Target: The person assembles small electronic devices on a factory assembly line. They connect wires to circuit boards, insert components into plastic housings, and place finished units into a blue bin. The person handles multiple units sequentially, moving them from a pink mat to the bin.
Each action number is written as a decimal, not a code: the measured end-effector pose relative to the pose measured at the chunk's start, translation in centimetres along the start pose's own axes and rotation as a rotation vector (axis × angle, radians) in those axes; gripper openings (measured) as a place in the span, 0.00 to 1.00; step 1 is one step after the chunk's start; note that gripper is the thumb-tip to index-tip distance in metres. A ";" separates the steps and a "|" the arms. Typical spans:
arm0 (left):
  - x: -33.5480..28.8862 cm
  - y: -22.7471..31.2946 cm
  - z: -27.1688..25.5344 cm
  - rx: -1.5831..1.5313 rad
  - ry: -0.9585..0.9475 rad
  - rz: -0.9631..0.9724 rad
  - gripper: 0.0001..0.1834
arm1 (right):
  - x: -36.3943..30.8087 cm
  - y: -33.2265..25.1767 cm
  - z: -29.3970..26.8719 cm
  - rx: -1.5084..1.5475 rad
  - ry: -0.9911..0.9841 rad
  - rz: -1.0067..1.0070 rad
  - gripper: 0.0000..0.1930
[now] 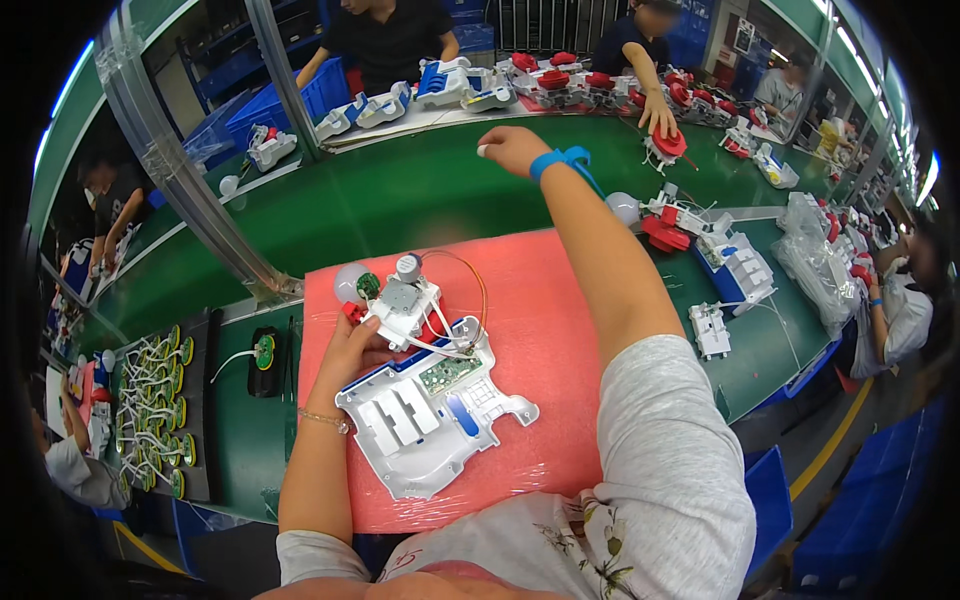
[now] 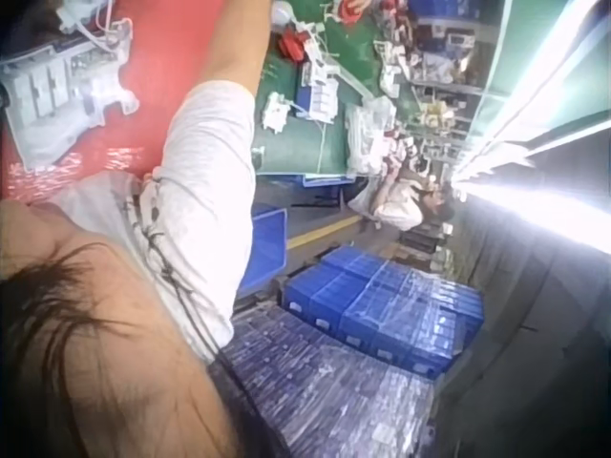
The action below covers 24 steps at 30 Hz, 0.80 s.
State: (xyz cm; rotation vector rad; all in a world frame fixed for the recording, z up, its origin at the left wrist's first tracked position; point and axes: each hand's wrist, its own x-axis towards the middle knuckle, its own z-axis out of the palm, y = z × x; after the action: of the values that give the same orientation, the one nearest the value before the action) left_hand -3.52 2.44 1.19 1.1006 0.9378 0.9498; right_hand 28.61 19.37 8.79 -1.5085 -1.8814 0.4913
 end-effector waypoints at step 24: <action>-2.5 -0.5 2.1 -0.249 0.036 0.394 0.39 | -15.3 -8.1 9.6 1.025 -0.515 0.016 0.25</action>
State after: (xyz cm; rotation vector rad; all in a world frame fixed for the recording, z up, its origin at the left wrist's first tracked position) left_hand -2.24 -0.59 1.41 1.0747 0.6179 1.3737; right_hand 17.82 3.68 3.31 -0.7221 -1.5066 1.6592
